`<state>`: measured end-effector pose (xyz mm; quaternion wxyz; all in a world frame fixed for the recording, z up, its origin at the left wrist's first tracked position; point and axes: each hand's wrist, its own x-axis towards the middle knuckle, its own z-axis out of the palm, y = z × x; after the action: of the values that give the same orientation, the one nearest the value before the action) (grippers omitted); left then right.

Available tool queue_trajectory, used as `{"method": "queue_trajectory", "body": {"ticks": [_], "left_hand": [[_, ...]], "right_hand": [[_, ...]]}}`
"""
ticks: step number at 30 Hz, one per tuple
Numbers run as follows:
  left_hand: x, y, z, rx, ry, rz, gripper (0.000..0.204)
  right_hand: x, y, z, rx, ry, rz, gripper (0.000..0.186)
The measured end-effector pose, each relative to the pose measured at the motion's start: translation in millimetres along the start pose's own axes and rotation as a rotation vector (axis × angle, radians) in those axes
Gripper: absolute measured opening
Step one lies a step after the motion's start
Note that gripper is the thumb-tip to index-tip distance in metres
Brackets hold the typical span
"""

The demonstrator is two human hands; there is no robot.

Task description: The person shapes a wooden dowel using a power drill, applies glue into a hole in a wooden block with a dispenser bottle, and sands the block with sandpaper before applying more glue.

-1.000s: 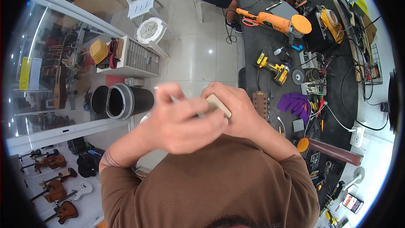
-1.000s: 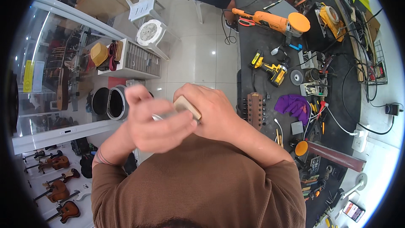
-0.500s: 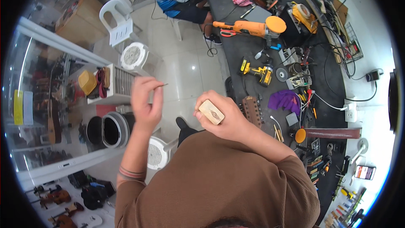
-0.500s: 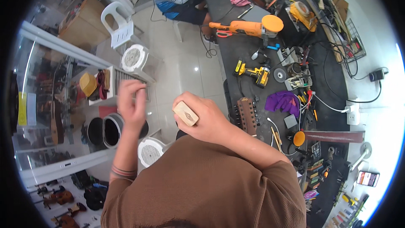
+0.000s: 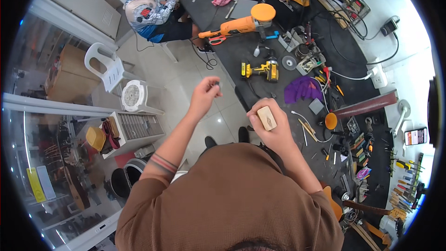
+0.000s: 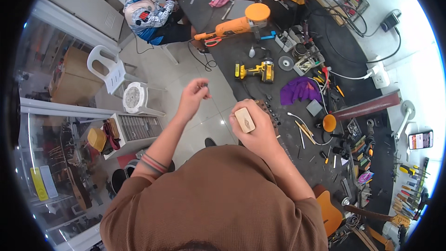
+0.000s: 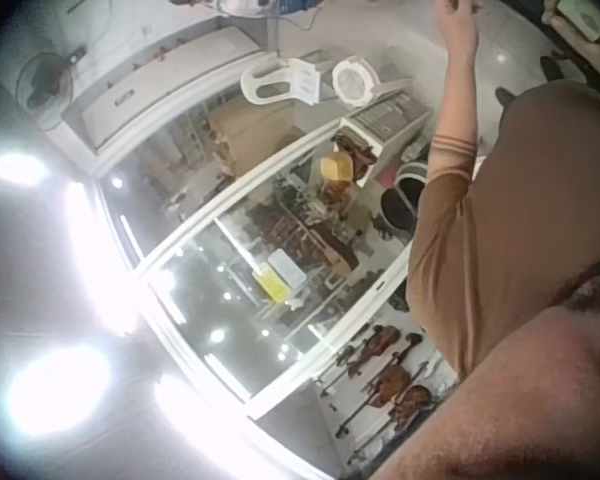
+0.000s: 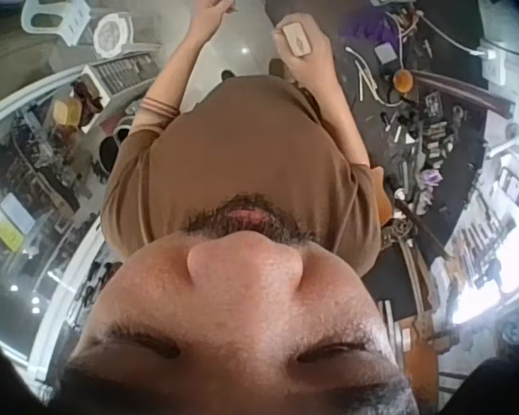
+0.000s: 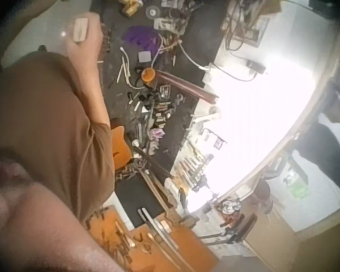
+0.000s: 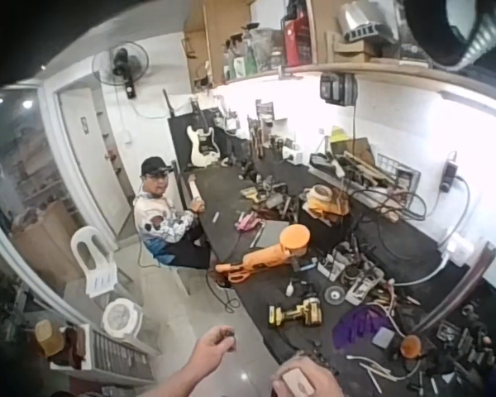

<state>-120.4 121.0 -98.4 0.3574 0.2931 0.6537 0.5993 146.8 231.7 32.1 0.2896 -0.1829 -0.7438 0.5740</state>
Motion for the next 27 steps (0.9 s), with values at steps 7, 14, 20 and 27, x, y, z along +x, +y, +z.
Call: {"method": "queue_trajectory", "body": {"ticks": [7,14,20,27], "left_hand": [[129,-40,-5,0.013,0.072,-0.131,0.020],[274,-104,23,0.389,-0.317,0.051,0.049],[327,-122,79,0.806,-0.468,0.181,0.084],[352,-146,95,0.844,-0.557,0.414,0.063]], "right_hand": [[-9,28,-32,-0.048,0.190,0.094,0.017],[33,49,-33,-0.139,0.325,0.177,0.019],[76,67,-11,-0.236,0.471,0.188,0.021],[116,61,7,-0.329,0.535,0.249,0.024]]}}
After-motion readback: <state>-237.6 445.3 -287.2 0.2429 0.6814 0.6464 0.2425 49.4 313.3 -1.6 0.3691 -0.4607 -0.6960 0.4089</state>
